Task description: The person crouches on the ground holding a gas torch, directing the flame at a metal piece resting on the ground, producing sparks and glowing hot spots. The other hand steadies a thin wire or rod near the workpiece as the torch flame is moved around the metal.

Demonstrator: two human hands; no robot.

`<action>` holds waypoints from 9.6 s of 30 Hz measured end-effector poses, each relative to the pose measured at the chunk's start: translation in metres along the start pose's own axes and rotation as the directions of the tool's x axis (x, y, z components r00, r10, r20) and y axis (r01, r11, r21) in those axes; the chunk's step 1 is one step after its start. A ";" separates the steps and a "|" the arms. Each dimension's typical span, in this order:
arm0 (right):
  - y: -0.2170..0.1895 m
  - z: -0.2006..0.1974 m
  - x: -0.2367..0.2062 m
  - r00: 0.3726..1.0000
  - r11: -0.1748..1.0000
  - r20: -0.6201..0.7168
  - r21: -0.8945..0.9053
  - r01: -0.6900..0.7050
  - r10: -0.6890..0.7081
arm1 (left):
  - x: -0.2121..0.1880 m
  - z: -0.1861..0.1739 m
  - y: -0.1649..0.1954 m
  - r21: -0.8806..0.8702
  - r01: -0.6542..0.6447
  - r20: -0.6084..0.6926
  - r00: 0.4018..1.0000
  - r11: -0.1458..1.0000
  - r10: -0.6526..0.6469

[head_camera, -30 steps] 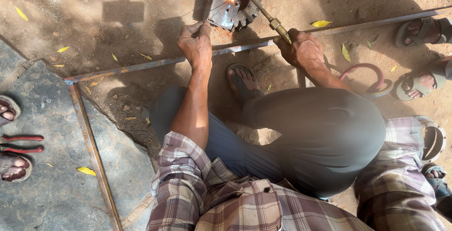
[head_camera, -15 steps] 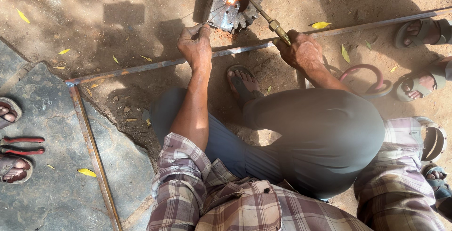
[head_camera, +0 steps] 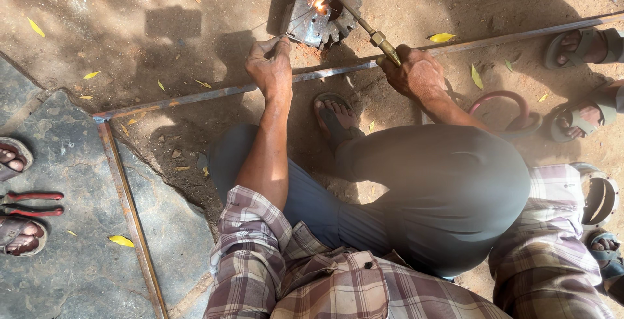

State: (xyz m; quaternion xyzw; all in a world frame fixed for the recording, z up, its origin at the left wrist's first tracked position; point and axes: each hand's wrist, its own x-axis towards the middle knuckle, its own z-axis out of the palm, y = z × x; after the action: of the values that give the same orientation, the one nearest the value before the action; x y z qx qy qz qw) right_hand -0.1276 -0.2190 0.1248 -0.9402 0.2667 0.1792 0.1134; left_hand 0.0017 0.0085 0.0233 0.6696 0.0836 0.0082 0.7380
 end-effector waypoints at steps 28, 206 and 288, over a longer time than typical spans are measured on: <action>-0.005 -0.005 -0.002 0.998 0.999 0.044 -0.005 -0.044 0.044 | 0.001 0.000 -0.002 -0.039 0.009 -0.028 1.000 0.999 -0.010; -0.009 -0.001 -0.002 0.994 0.994 0.063 0.062 -0.089 0.085 | 0.001 -0.004 -0.002 -0.067 0.078 0.007 0.997 0.995 -0.078; -0.003 -0.005 0.002 0.987 0.992 0.108 -0.056 -0.114 0.119 | -0.002 -0.004 0.011 0.126 -0.049 -0.022 0.998 0.991 0.052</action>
State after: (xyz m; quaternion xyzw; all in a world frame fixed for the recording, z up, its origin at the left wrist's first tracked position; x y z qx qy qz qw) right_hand -0.1231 -0.2189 0.1294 -0.9141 0.3099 0.2441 0.0937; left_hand 0.0006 0.0138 0.0336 0.7163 0.0762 0.0301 0.6930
